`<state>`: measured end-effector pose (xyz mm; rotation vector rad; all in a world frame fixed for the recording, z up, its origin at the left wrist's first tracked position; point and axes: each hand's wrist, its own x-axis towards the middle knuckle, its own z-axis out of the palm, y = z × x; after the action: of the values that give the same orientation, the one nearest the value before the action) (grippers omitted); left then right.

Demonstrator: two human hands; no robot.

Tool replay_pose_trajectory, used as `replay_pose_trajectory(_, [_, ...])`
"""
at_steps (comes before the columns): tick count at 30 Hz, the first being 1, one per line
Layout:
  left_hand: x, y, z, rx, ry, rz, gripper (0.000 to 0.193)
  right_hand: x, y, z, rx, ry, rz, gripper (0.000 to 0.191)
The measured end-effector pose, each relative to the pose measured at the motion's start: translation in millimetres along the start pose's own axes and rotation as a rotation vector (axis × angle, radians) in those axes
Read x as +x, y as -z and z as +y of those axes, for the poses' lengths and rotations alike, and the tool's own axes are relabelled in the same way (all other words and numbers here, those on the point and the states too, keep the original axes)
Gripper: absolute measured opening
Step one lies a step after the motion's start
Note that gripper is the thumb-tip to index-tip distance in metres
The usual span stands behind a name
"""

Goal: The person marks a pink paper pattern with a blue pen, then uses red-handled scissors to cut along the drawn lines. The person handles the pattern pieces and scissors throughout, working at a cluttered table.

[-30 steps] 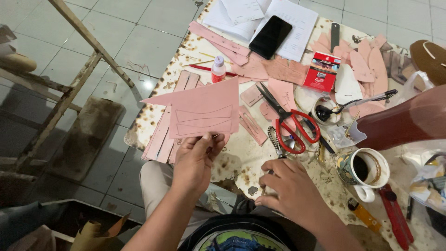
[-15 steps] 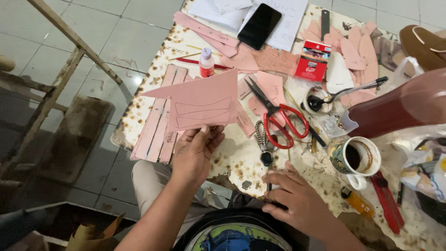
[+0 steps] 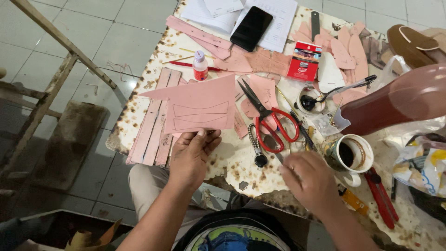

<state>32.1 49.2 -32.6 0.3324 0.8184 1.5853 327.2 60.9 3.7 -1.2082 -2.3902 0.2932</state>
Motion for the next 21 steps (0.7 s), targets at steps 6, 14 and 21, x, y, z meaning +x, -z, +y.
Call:
replay_pose_trajectory(6, [2,1,-3,0.0,-0.001,0.035,0.017,51,-2,1,-0.152,-0.111,0.091,0.028])
replay_pose_trajectory(14, [1,5,-10,-0.04,-0.047,0.007,0.017,82,-14,13,-0.137,-0.337,-0.024,0.028])
replay_pose_trajectory(21, [0,2,-9,-0.044,-0.066,-0.019,0.017,73,2,4,0.107,-0.395,0.159,0.032])
